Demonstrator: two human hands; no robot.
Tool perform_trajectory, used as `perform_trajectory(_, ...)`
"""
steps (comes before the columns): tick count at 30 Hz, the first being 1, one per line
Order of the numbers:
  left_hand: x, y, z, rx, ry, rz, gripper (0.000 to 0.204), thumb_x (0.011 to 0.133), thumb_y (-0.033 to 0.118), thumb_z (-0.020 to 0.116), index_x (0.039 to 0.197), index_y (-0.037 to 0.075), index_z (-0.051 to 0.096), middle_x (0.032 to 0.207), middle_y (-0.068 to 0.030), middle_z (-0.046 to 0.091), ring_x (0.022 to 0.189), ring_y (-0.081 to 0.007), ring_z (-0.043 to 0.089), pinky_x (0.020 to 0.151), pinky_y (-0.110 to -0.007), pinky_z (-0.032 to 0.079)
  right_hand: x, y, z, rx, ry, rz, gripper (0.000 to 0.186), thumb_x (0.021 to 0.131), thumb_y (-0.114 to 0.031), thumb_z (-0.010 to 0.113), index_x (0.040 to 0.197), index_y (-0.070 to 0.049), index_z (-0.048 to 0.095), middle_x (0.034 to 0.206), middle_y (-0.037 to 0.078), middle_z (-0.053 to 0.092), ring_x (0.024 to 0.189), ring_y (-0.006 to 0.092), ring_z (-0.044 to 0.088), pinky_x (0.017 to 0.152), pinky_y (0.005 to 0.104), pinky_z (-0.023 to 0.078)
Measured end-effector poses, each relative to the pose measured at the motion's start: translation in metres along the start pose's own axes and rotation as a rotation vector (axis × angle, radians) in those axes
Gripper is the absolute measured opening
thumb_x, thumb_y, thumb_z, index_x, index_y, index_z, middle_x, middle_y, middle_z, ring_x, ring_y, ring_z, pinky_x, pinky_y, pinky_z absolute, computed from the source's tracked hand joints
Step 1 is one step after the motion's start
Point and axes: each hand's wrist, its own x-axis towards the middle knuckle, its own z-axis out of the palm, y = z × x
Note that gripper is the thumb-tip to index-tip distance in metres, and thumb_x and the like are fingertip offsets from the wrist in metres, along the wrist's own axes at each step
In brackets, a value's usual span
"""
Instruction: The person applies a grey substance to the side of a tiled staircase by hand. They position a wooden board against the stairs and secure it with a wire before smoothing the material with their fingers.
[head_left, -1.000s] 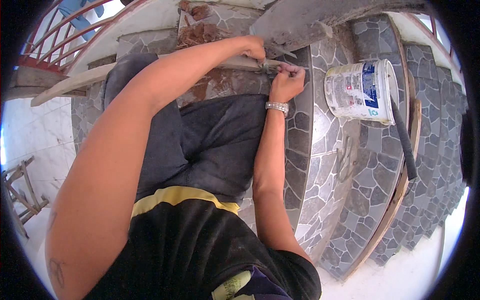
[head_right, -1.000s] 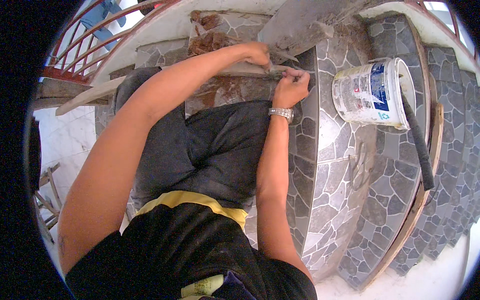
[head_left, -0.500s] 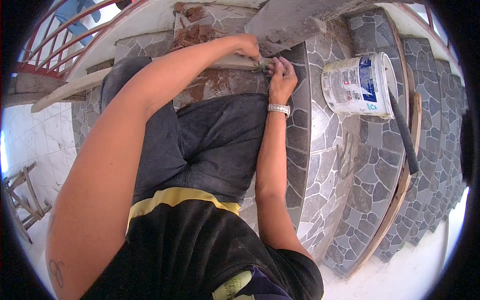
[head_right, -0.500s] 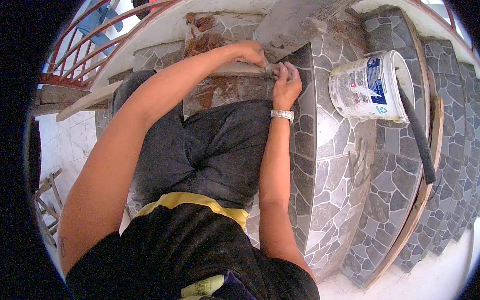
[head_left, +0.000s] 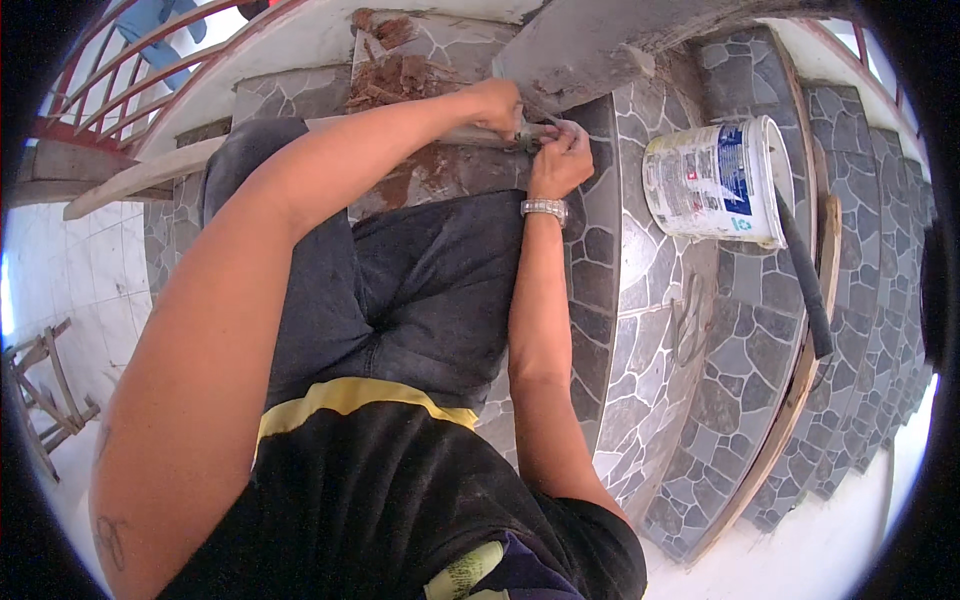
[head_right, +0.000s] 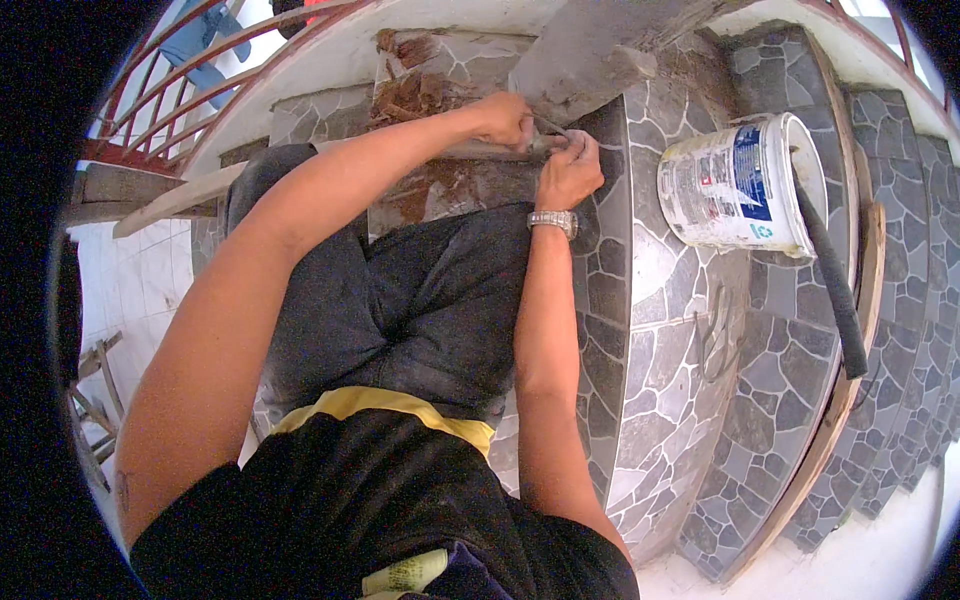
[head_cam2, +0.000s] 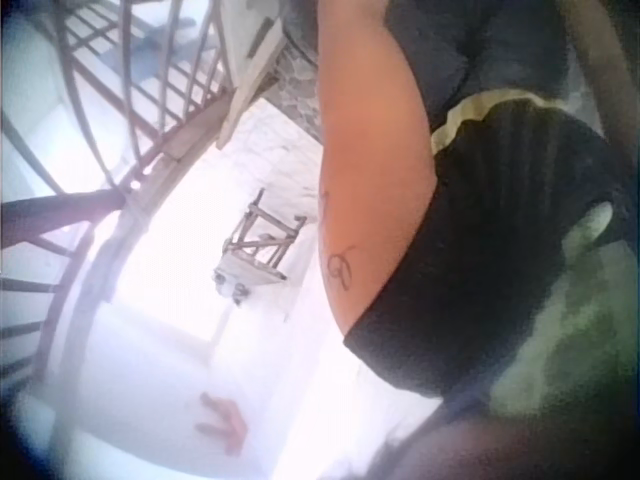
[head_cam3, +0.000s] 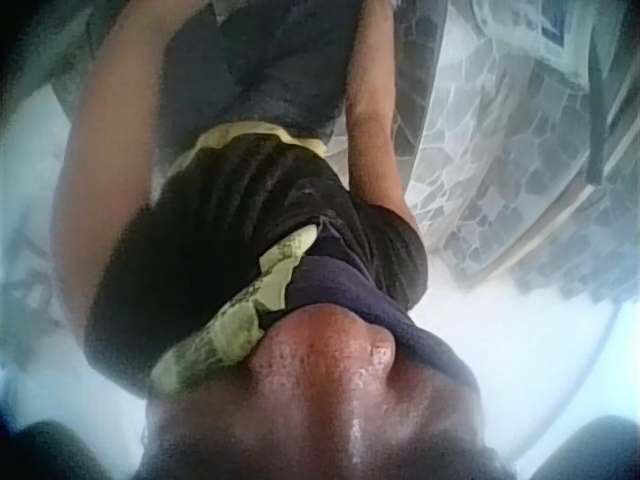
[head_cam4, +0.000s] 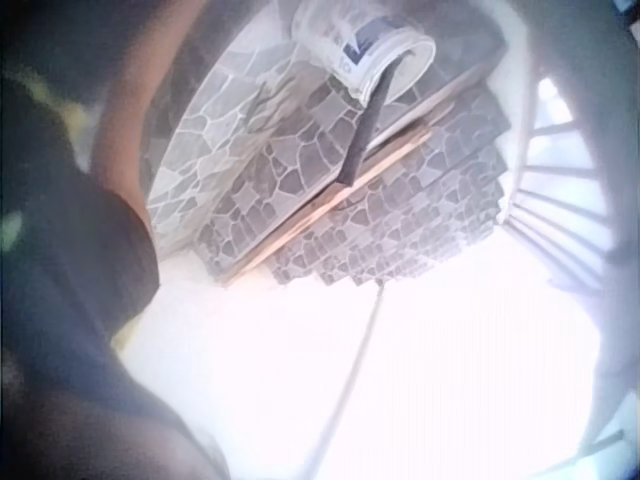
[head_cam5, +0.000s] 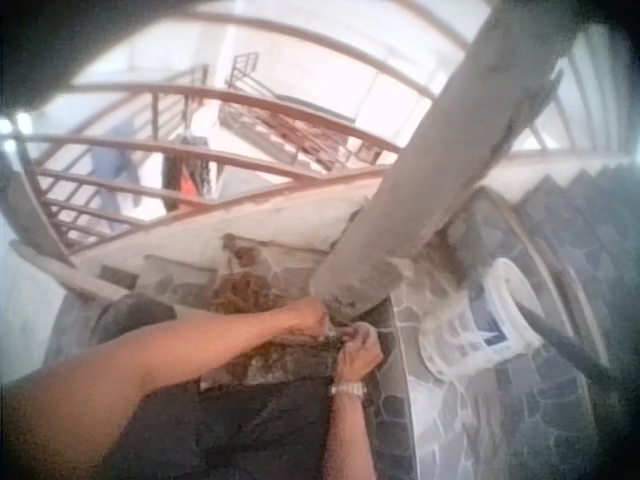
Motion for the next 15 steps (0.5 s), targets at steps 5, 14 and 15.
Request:
perform_trajectory(5, -0.004, 0.013, -0.009, -0.099, -0.056, -0.066, 0.021, 0.074, 0.024, 0.069, 0.084, 0.008, 0.076, 0.077, -0.0182, 0.071, 0.071, -0.0296, 0.069, 0.063, -0.042, 0.052, 0.002, 0.018, -0.018, 0.296, -0.181, 0.069, 0.017, 0.095, -0.007, 0.053, 0.096, 0.001, 0.068, 0.088, 0.013, 0.072, 0.076, 0.0206, 0.070, 0.071, 0.0319, 0.052)
perform_trajectory(14, -0.005, 0.014, -0.006, -0.149, 0.045, -0.125, 0.039, 0.070, 0.032, 0.073, 0.088, -0.002, 0.071, 0.085, -0.0228, 0.071, 0.080, -0.0338, 0.069, 0.072, -0.045, 0.052, 0.001, 0.018, -0.029, 0.046, -0.349, -0.085, 0.013, 0.090, -0.009, 0.065, 0.096, 0.001, 0.071, 0.095, 0.014, 0.069, 0.085, 0.0228, 0.067, 0.077, 0.0325, 0.052)
perform_trajectory(15, -0.005, 0.015, -0.006, -0.111, 0.048, -0.121, 0.040, 0.069, 0.032, 0.074, 0.087, -0.003, 0.070, 0.084, -0.0229, 0.070, 0.080, -0.0334, 0.069, 0.072, -0.046, 0.052, 0.000, 0.019, -0.030, 0.015, -0.313, -0.101, 0.010, 0.087, -0.009, 0.067, 0.089, 0.000, 0.071, 0.090, 0.016, 0.068, 0.084, 0.0268, 0.066, 0.077, 0.0350, 0.051)
